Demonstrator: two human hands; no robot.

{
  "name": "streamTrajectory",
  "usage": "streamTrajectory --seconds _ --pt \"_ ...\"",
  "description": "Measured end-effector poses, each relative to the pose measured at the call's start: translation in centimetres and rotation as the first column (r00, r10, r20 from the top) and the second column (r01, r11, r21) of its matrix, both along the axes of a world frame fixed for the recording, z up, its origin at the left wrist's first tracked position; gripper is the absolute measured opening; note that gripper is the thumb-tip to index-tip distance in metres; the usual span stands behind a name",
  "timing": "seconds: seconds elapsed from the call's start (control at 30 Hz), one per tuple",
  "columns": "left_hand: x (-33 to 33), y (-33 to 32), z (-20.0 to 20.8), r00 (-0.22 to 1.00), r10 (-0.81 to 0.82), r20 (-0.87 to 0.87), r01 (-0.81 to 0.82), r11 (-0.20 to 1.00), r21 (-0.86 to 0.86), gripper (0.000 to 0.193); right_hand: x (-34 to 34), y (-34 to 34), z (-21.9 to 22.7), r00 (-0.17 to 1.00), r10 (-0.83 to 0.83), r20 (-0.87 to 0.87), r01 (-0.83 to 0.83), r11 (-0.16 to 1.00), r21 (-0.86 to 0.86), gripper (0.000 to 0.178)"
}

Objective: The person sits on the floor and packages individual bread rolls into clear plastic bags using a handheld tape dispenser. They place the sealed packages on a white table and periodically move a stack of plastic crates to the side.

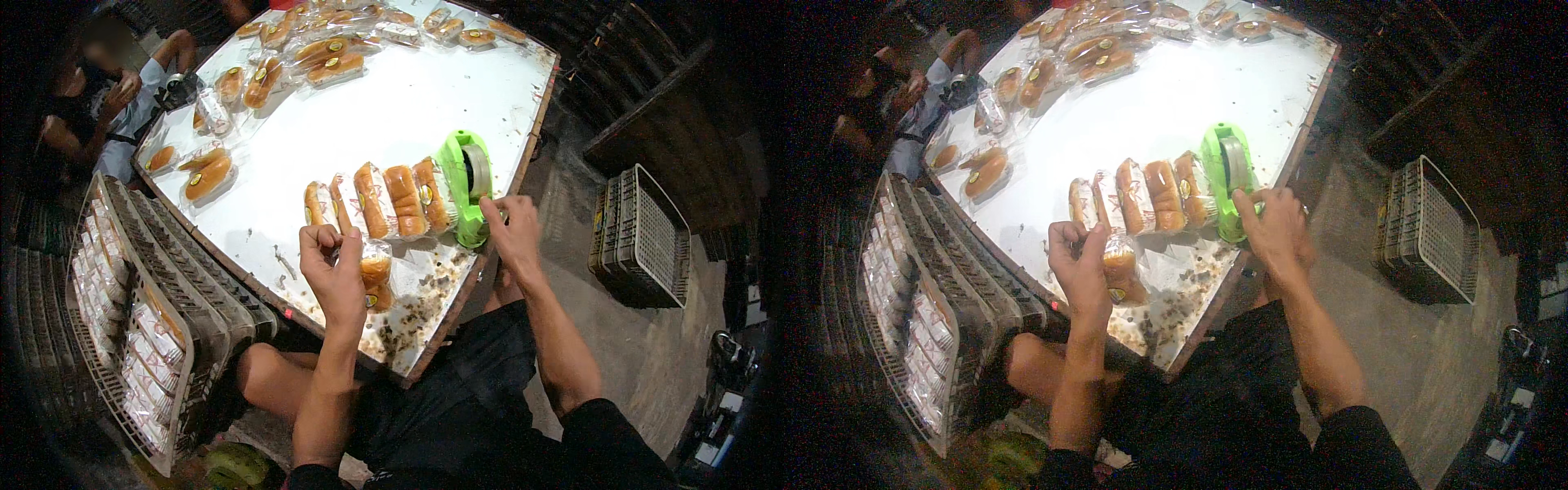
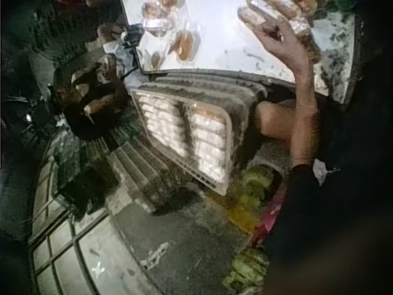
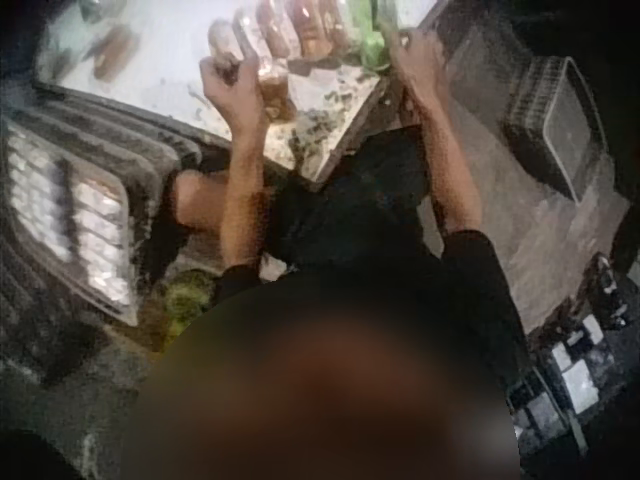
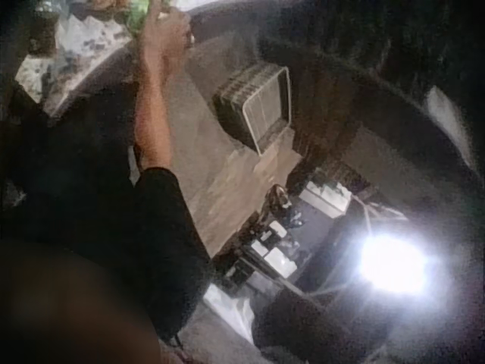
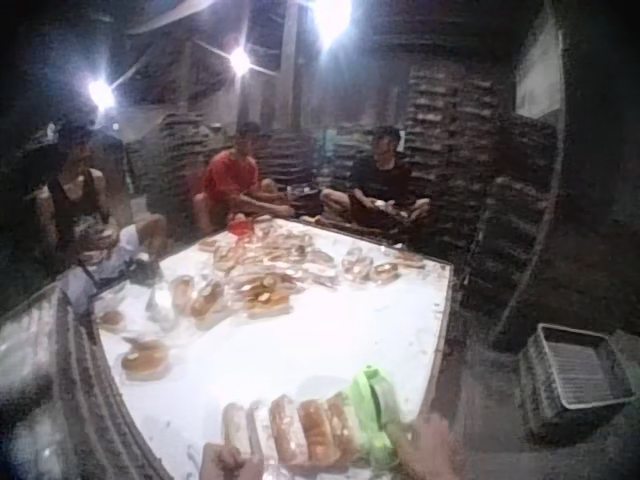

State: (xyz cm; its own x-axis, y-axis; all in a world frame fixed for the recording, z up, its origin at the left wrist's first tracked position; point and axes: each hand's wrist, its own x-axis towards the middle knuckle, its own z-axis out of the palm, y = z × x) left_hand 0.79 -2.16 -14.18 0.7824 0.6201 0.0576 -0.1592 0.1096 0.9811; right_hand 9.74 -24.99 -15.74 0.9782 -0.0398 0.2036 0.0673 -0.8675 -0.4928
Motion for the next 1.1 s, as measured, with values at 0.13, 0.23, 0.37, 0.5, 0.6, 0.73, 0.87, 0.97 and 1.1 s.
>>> streamTrajectory --seconds 0.13,0.23,0.37,0.5,0.6,0.73,0.87,0.97,1.1 --pt "0.6 -0.9 -0.7 0.997 -0.063 -0.043 0.065 0.997 0.039 0.027 1.9 -0.7 -2.2 0.997 -0.021 -0.078 0.038 0.975 0.221 0.051" --pt "0.8 -1.1 -0.7 0.997 -0.072 -0.014 0.073 0.997 0.031 0.029 1.6 -1.1 -2.1 0.985 0.052 0.164 -0.096 0.958 0.272 0.044" --pt "0.8 -1.1 -0.6 0.997 -0.073 0.024 0.071 0.996 0.051 0.030 -2.8 -2.0 -1.9 0.949 -0.158 -0.273 0.256 0.890 0.377 0.035" --pt "1.2 -1.1 -0.2 0.994 -0.104 -0.015 0.104 0.995 -0.010 0.032 -6.1 2.9 -1.4 0.896 0.320 -0.308 0.096 0.538 0.838 0.027" --pt "1.0 -1.2 0.3 0.993 -0.105 0.054 0.112 0.984 -0.138 0.031 -7.3 7.7 1.0 0.845 0.485 0.226 -0.484 0.512 0.710 0.016" --pt "-0.1 -1.2 1.3 0.998 -0.001 0.069 -0.002 0.999 0.041 0.025 -6.3 12.2 3.5 0.860 0.442 0.256 -0.488 0.563 0.667 0.016" --pt "-2.0 -0.5 2.4 0.995 0.031 0.094 -0.066 0.914 0.399 0.022 -6.2 11.9 4.5 0.822 0.570 0.005 -0.284 0.402 0.871 0.049" --pt "-2.8 0.3 4.1 0.984 -0.071 0.163 -0.020 0.867 0.498 0.023 -5.2 11.0 5.6 0.696 0.710 -0.107 -0.247 0.376 0.893 0.044" --pt "-4.3 1.3 6.8 0.904 -0.236 0.356 0.127 0.944 0.305 0.027 -5.2 11.0 7.1 0.398 0.855 -0.331 -0.141 0.413 0.900 0.044"
